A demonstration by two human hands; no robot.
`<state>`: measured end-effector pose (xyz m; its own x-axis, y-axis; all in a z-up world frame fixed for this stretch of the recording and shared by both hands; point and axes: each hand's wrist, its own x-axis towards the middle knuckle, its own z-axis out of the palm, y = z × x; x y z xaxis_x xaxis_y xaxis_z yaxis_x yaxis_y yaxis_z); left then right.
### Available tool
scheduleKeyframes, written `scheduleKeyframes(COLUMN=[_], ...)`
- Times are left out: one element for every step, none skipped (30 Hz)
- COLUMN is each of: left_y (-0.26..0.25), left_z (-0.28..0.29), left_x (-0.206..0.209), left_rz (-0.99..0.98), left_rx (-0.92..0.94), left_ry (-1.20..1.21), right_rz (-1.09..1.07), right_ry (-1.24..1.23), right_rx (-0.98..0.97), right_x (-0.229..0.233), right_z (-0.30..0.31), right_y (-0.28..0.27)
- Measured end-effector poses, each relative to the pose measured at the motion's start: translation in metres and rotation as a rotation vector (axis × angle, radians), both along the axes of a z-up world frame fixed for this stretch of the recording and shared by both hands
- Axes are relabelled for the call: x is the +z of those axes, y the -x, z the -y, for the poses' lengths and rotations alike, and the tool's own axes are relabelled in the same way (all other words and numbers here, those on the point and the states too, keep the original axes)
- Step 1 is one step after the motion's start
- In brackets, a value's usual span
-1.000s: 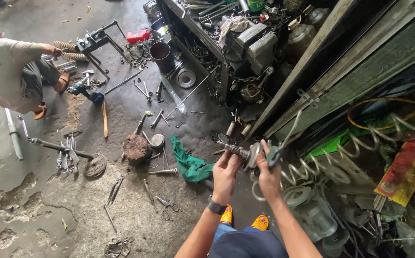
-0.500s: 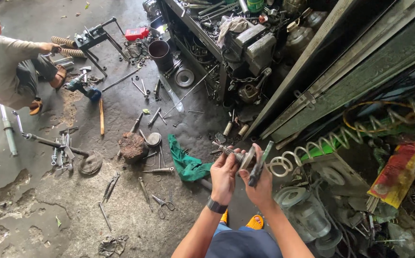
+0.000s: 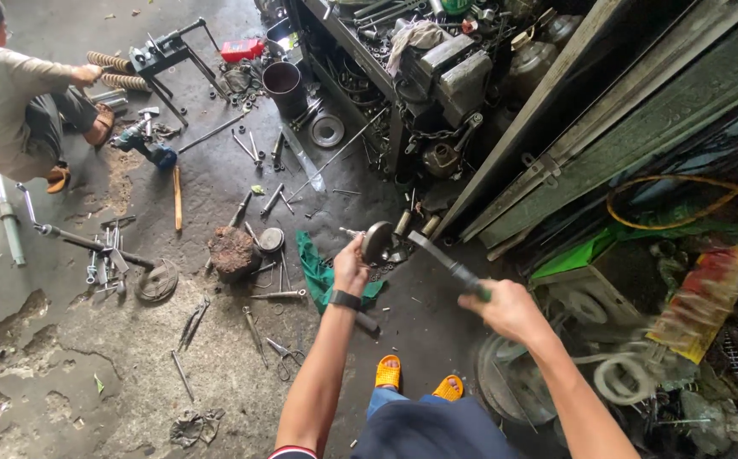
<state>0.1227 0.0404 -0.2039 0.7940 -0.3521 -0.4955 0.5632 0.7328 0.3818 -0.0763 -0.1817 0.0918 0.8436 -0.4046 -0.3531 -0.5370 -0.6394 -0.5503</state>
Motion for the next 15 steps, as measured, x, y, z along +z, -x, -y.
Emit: scheduleKeyframes(left_y=[-0.009, -0.009, -0.009, -0.01, -0.005, 0.0, 0.005, 0.011, 0.018, 0.024, 0.031, 0.034, 0.039, 0.043, 0.047], left_z=[-0.003, -0.006, -0.008, -0.01, -0.011, -0.012, -0.014, -0.012, -0.01, -0.01, -0.007, -0.004, -0.001, 0.002, 0.005], left_x=[-0.008, -0.006, -0.005, -0.003, 0.012, 0.027, 0.042, 0.074, 0.107, 0.139, 0.143, 0.147, 0.152, 0.167, 0.182], left_rz=[-0.042, -0.041, -0.021, -0.001, -0.001, 0.075, 0.151, 0.153, 0.212, 0.27, 0.272, 0.453, 0.634, 0.642, 0.645], left_rx=[-0.029, -0.034, -0.018, -0.001, -0.004, 0.049, 0.101, 0.1, 0.07, 0.042, 0.043, 0.029, 0.016, 0.015, -0.047], left_ry=[0.043, 0.043, 0.047, 0.053, 0.053, -0.021, -0.095, -0.093, -0.216, -0.341, -0.34, -0.321, -0.301, -0.295, -0.314], right_rz=[-0.189, -0.188, -0.203, -0.218, -0.218, -0.225, -0.233, -0.231, -0.196, -0.161, -0.159, -0.132, -0.104, -0.096, -0.068], right_ry=[-0.073, -0.074, -0.08, -0.084, -0.084, -0.117, -0.149, -0.147, -0.217, -0.288, -0.287, -0.438, -0.59, -0.586, -0.801], right_rx=[0.045, 0.04, 0.096, 0.152, 0.148, 0.099, 0.05, 0.048, -0.036, -0.118, -0.118, -0.199, -0.279, -0.28, -0.301], right_x=[-0.007, 0.0, 0.007, 0.014, 0.009, 0.004, 0.0, -0.013, -0.026, -0.039, -0.042, -0.045, -0.047, -0.049, -0.05], right_z=[0.003, -0.001, -0.005, -0.008, -0.008, -0.009, -0.01, -0.011, -0.012, -0.014, -0.021, -0.027, -0.034, -0.035, -0.037], right_y=[0.0, -0.002, -0.004, -0.007, -0.007, -0.008, -0.009, -0.013, -0.017, -0.022, -0.027, -0.033, -0.04, -0.043, -0.046])
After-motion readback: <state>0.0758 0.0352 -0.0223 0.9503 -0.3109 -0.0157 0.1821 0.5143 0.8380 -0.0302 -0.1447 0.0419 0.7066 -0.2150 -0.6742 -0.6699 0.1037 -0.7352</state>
